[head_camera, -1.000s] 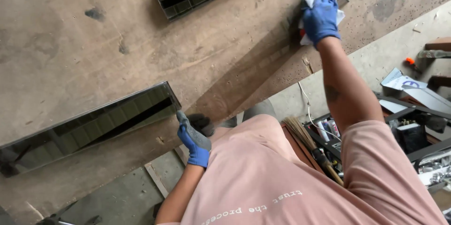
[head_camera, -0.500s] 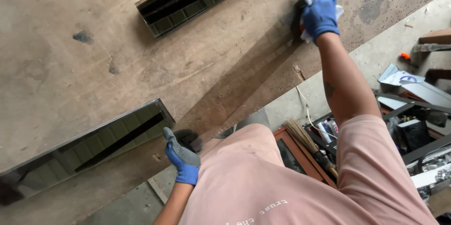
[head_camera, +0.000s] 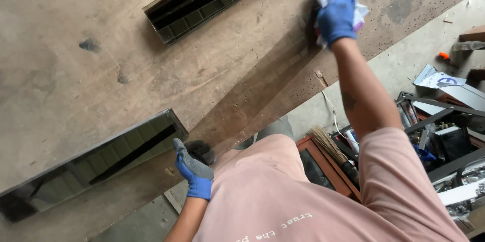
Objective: Cleaning long reflective strips with a cloth
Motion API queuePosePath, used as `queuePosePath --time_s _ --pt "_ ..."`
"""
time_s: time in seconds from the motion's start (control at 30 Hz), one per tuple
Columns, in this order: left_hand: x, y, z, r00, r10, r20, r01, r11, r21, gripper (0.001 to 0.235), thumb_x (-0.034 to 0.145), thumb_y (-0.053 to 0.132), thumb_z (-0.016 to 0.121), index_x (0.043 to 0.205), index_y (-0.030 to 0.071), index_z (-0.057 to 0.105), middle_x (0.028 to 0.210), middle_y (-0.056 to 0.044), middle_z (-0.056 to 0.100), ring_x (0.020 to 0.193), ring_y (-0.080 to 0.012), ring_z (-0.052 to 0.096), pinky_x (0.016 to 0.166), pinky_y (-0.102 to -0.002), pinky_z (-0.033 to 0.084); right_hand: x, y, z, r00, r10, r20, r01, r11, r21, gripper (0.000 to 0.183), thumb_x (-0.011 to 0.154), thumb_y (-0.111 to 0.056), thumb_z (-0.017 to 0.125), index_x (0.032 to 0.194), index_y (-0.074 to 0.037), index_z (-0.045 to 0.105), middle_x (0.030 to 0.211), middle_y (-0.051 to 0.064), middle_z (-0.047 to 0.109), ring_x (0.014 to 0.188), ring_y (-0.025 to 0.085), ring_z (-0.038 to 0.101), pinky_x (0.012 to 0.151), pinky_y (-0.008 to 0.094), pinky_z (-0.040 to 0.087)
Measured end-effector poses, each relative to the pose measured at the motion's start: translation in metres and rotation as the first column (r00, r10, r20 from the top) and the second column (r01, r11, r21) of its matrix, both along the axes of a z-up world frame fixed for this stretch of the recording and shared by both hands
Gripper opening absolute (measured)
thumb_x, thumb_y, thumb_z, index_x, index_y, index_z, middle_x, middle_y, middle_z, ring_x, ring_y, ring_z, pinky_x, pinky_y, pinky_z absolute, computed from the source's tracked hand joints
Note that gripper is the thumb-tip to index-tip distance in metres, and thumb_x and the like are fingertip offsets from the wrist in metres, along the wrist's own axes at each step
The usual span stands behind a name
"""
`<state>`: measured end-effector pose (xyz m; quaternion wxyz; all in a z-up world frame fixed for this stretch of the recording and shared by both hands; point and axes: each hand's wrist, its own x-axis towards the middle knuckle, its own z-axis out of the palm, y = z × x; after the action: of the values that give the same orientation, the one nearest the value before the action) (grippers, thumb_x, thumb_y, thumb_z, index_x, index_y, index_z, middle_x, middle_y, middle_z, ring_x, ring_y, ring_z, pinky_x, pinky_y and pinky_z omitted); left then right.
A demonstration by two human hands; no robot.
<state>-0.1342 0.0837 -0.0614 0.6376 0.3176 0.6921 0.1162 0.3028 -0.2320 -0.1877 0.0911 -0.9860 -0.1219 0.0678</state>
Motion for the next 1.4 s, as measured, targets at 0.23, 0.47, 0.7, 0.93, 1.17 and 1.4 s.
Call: queuePosePath --time_s 0.23,0.47,0.7,0.93,1.17,1.4 --pt "-0.006 0.000 -0.011 0.986 0.158 0.058 -0.162 0.985 0.058 0.052 0.096 0.057 0.067 0.065 0.016 0.069 0.062 -0.007 0.070 0.048 -0.0227 0.064 0.044 -0.039 0.055 -0.011 -0.021 -0.024 0.960 0.241 0.141 -0.265 0.945 0.189 0.066 0.098 -0.013 0.056 0.155 0.014 0.038 0.154 0.039 0.042 0.144 0.053 0.035 0.124 0.053 0.016" --pt "0.009 0.006 0.001 0.989 0.138 0.044 -0.138 0.990 0.002 0.066 0.093 0.052 0.050 0.155 0.029 0.049 0.155 0.003 0.057 0.130 -0.0265 0.063 0.103 -0.051 0.052 -0.144 0.093 0.065 0.970 0.218 0.113 -0.241 0.930 0.277 0.057 0.105 -0.040 0.057 0.122 0.014 0.055 0.102 0.030 0.062 0.094 0.044 0.057 0.098 0.053 0.044" --pt "0.005 -0.010 -0.022 0.987 0.153 -0.041 -0.149 0.985 0.087 0.057 0.090 0.058 0.077 0.121 0.011 0.071 0.123 -0.024 0.069 0.105 -0.0456 0.069 0.087 -0.064 0.057 -0.048 -0.047 -0.039 0.858 0.348 0.378 -0.331 0.937 -0.110 0.040 0.086 -0.014 0.060 0.121 0.005 0.068 0.108 0.024 0.068 0.098 0.040 0.066 0.096 0.050 0.048" --pt "-0.034 0.017 -0.078 0.977 0.132 0.170 -0.155 0.980 0.126 0.068 0.100 0.068 0.053 0.141 0.014 0.049 0.146 -0.017 0.040 0.130 -0.0395 0.043 0.107 -0.057 0.040 -0.147 0.077 0.035 0.887 0.308 0.343 -0.342 0.939 0.042 0.055 0.088 -0.020 0.064 0.136 0.008 0.063 0.130 0.032 0.064 0.123 0.050 0.059 0.112 0.057 0.039" --pt "0.047 -0.012 0.034 0.884 0.350 0.310 -0.366 0.931 -0.007 0.096 0.085 0.077 0.066 0.153 0.013 0.049 0.158 -0.023 0.042 0.144 -0.0424 0.044 0.119 -0.059 0.041 -0.333 0.211 0.148 0.703 0.691 0.167 -0.698 0.626 0.348 0.075 0.069 -0.048 0.075 0.133 -0.014 0.057 0.129 0.010 0.059 0.125 0.041 0.057 0.106 0.054 0.047" --pt "0.025 -0.004 0.008 0.729 0.451 0.515 -0.383 0.892 -0.240 0.063 0.102 0.063 0.051 0.115 0.006 0.073 0.114 -0.015 0.077 0.102 -0.0257 0.075 0.087 -0.031 0.064 -0.342 0.237 0.203 0.516 0.825 0.232 -0.818 0.394 0.418 0.051 0.081 -0.041 0.071 0.121 -0.010 0.061 0.116 0.011 0.061 0.109 0.037 0.061 0.105 0.050 0.047"
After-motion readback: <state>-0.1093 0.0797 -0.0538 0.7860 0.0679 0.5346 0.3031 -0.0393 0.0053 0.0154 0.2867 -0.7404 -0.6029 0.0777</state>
